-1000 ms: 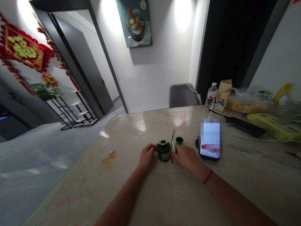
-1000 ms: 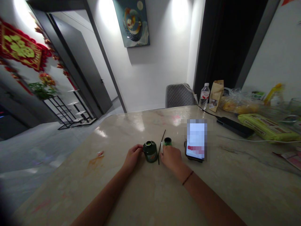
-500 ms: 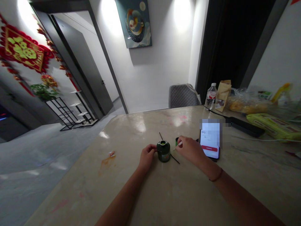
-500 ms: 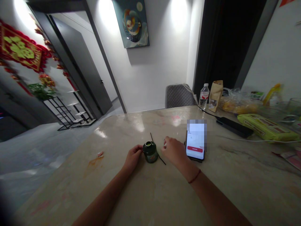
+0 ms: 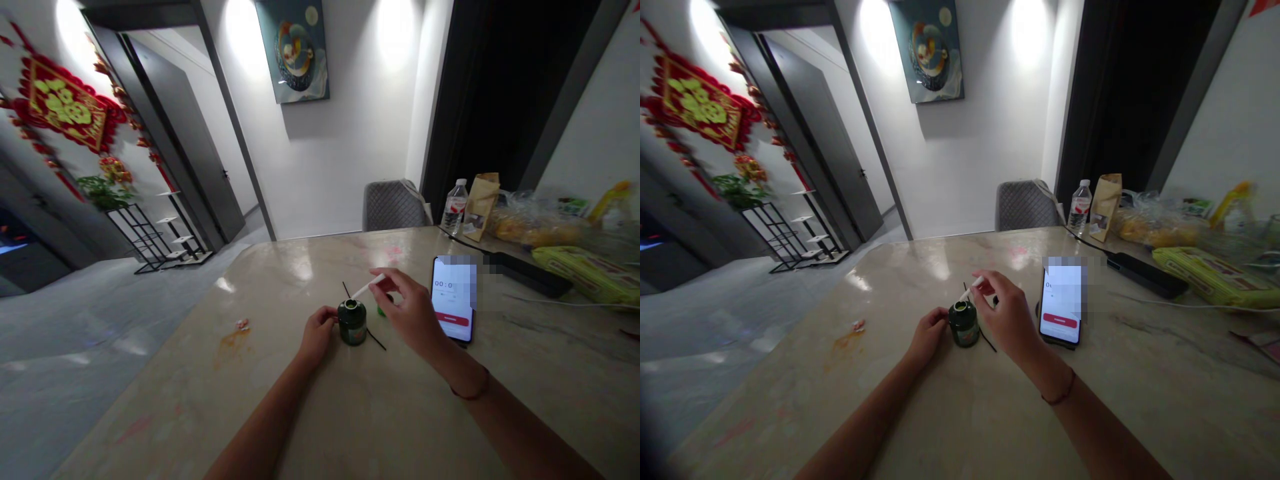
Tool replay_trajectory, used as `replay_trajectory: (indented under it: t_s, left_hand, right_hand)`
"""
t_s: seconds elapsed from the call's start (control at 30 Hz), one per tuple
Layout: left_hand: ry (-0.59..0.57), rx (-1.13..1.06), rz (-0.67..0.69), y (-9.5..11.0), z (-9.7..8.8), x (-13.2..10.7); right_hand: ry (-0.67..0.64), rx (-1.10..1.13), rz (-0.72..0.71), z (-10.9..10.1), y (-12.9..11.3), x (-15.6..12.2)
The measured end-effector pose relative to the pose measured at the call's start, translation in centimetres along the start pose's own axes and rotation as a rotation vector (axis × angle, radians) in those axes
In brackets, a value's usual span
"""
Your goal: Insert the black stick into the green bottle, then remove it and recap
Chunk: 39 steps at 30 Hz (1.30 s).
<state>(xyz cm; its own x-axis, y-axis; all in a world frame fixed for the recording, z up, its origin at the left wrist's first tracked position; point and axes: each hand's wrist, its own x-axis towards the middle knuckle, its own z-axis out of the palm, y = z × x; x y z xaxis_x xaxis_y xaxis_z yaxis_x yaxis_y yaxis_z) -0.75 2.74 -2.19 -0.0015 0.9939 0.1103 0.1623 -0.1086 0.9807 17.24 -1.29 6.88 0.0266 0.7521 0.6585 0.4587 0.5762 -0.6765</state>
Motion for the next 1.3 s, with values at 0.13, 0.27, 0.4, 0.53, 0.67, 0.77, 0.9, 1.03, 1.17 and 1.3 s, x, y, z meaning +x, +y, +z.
replay_trajectory:
  t_s: [0.13, 0.27, 0.4, 0.53, 0.67, 0.77, 0.9, 1.03, 1.17, 1.3]
  left_hand:
    - [-0.013, -0.012, 0.006, -0.2, -0.1, 0.1]
    - [-0.026, -0.032, 0.019, -0.2, 0.0, 0.1]
    - [-0.034, -0.035, 0.035, -0.1, 0.0, 0.0]
    - [-0.047, -0.030, 0.046, 0.1, -0.1, -0.1]
    - [-0.058, 0.001, 0.054, 0.1, -0.1, -0.1]
    - [-0.057, 0.025, 0.056, -0.1, -0.1, 0.0]
    - [-0.059, 0.033, 0.059, -0.2, -0.1, 0.0]
    - [-0.052, 0.035, 0.052, 0.0, 0.0, -0.1]
    - [-0.038, 0.038, 0.031, 0.1, 0.0, -0.1]
    - [-0.030, 0.040, 0.020, -0.1, 0.0, 0.0]
  right_hand:
    - [-0.034, 0.004, -0.026, 1.4, 0.7, -0.1]
    - [-0.051, -0.035, -0.027, 1.8, 1.1, 0.1]
    - [-0.128, -0.116, -0.023, 1.9, 0.9, 0.4]
    - [-0.241, -0.251, -0.078, 2.5, 1.2, 0.3]
    - [-0.301, -0.328, -0.088, 3.2, 2.1, 0.0]
    - [-0.323, -0.350, -0.083, 3.6, 2.5, -0.3]
    - [-0.362, -0.345, -0.082, 4.0, 2.6, -0.6]
    - [-0.346, -0.336, -0.092, 3.4, 2.5, -0.3]
    - [-0.291, -0.356, 0.028, 2.1, 3.1, 0.6]
    - [-0.427, -0.453, 0.232, 1.7, 4.1, 0.7]
